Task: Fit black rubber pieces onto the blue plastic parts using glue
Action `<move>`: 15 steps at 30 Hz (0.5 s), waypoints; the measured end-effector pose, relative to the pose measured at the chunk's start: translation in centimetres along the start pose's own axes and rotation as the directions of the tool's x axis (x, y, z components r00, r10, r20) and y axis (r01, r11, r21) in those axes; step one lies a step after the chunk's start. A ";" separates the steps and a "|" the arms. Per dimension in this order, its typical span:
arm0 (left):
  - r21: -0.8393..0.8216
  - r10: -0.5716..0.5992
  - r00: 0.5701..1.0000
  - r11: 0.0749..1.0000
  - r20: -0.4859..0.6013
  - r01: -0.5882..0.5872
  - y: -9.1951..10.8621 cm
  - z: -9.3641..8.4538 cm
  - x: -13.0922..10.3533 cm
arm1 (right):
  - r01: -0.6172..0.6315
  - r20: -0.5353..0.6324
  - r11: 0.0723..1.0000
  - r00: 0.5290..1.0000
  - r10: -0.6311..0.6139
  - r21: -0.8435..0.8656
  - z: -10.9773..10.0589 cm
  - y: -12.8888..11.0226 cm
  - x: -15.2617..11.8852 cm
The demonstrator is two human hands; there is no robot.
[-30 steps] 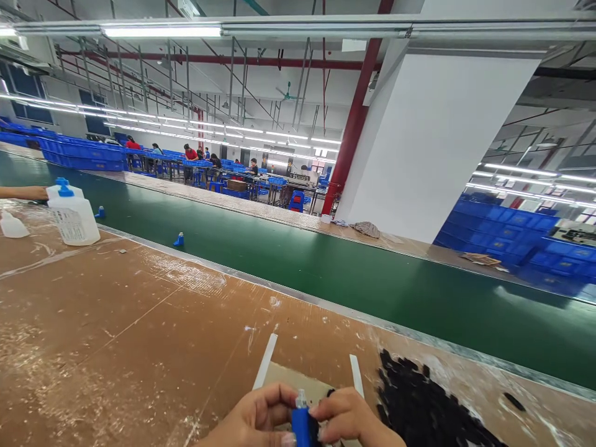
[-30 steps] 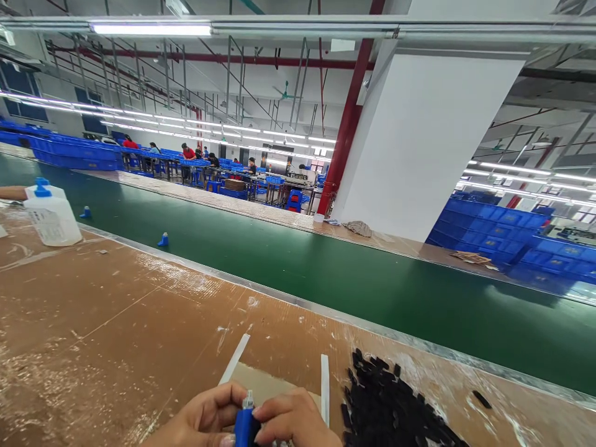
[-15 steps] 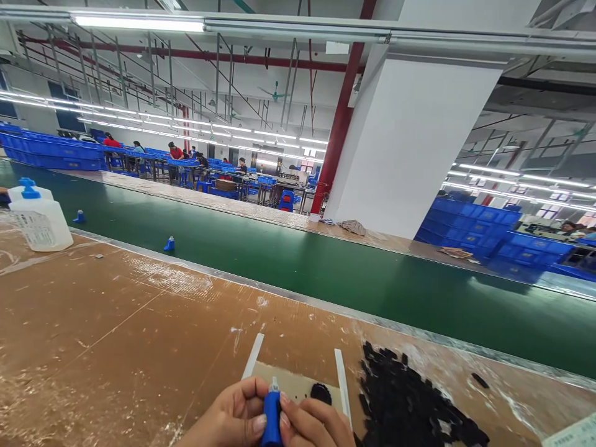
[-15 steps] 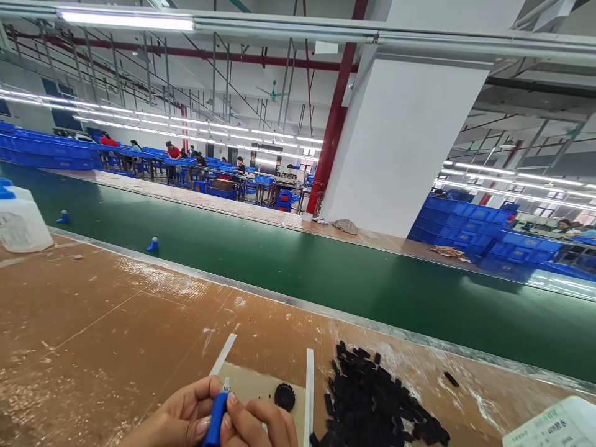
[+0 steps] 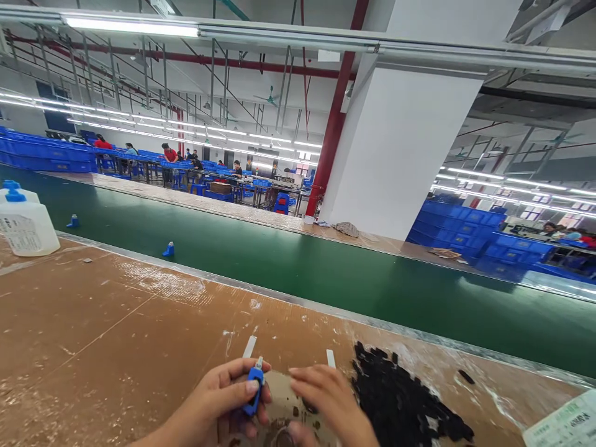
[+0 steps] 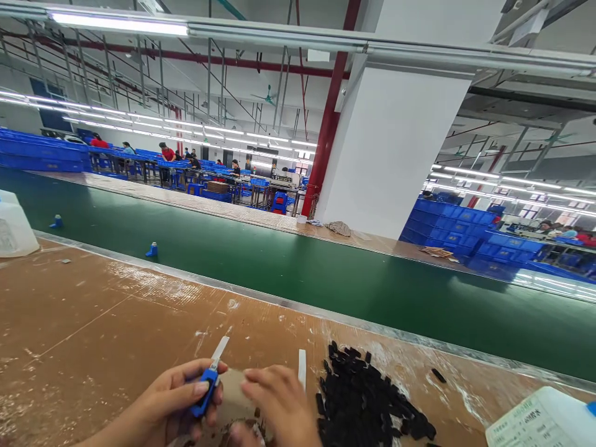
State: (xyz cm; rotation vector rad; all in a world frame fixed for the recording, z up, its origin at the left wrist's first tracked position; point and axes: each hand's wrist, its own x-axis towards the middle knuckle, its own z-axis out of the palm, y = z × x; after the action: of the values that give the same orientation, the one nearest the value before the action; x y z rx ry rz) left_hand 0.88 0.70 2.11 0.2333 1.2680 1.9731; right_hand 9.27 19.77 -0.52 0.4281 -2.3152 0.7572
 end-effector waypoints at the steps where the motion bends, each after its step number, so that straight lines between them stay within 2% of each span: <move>1: 0.031 0.027 0.999 0.999 -0.038 -0.026 0.1 -0.5 0.5 | -0.099 0.078 0.995 0.992 0.099 0.005 -1.1 0.8 0.2; 2: 0.063 0.056 0.996 0.997 -0.071 -0.052 0.3 -1.0 1.0 | -0.217 0.162 0.975 0.962 0.221 -0.043 -2.3 1.7 0.4; 3: 0.098 0.091 0.991 0.992 -0.101 -0.081 0.6 -1.7 1.6 | -0.307 0.240 0.942 0.912 0.332 -0.135 -3.3 2.4 0.5; 4: 0.142 0.130 0.983 0.984 -0.131 -0.111 0.8 -2.4 2.3 | -0.356 0.327 0.899 0.843 0.426 -0.253 -4.1 3.1 0.6; 6: 0.260 0.210 0.958 0.953 -0.198 -0.155 1.5 -4.1 3.5 | -0.362 0.410 0.806 0.719 0.561 -0.468 -5.0 4.0 0.6; 7: 0.339 0.243 0.940 0.928 -0.239 -0.154 1.9 -5.0 4.0 | -0.341 0.427 0.770 0.678 0.599 -0.539 -5.0 4.2 0.4; 9: 0.569 0.330 0.894 0.815 -0.304 -0.107 2.6 -6.9 5.0 | -0.308 0.437 0.728 0.635 0.637 -0.613 -4.6 4.4 0.1; 10: 0.715 0.390 0.863 0.697 -0.320 -0.050 3.0 -7.7 5.3 | -0.296 0.443 0.719 0.623 0.644 -0.629 -4.3 4.4 0.0; 11: 0.854 0.462 0.831 0.520 -0.310 0.030 3.3 -8.5 5.5 | -0.287 0.452 0.714 0.612 0.650 -0.638 -3.9 4.4 -0.1; 12: 0.952 0.536 0.801 0.277 -0.268 0.133 3.7 -9.3 5.6 | -0.277 0.462 0.709 0.597 0.656 -0.648 -3.6 4.3 -0.1; 13: 0.970 0.595 0.777 0.015 -0.204 0.243 4.0 -9.9 5.6 | -0.267 0.473 0.707 0.584 0.659 -0.655 -3.4 4.3 -0.1; 14: 0.916 0.632 0.761 -0.205 -0.146 0.345 4.2 -10.5 5.5 | -0.257 0.482 0.705 0.576 0.661 -0.661 -3.2 4.2 -0.1; 15: 0.831 0.653 0.749 -0.353 -0.110 0.429 4.5 -11.0 5.3 | -0.246 0.489 0.705 0.569 0.661 -0.666 -3.2 4.1 0.0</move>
State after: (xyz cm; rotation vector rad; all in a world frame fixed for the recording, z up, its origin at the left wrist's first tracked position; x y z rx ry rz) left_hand -10.80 -4.31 -0.73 0.5463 3.4118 0.1028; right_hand 8.82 24.94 -0.23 -0.2708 -3.3120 0.0924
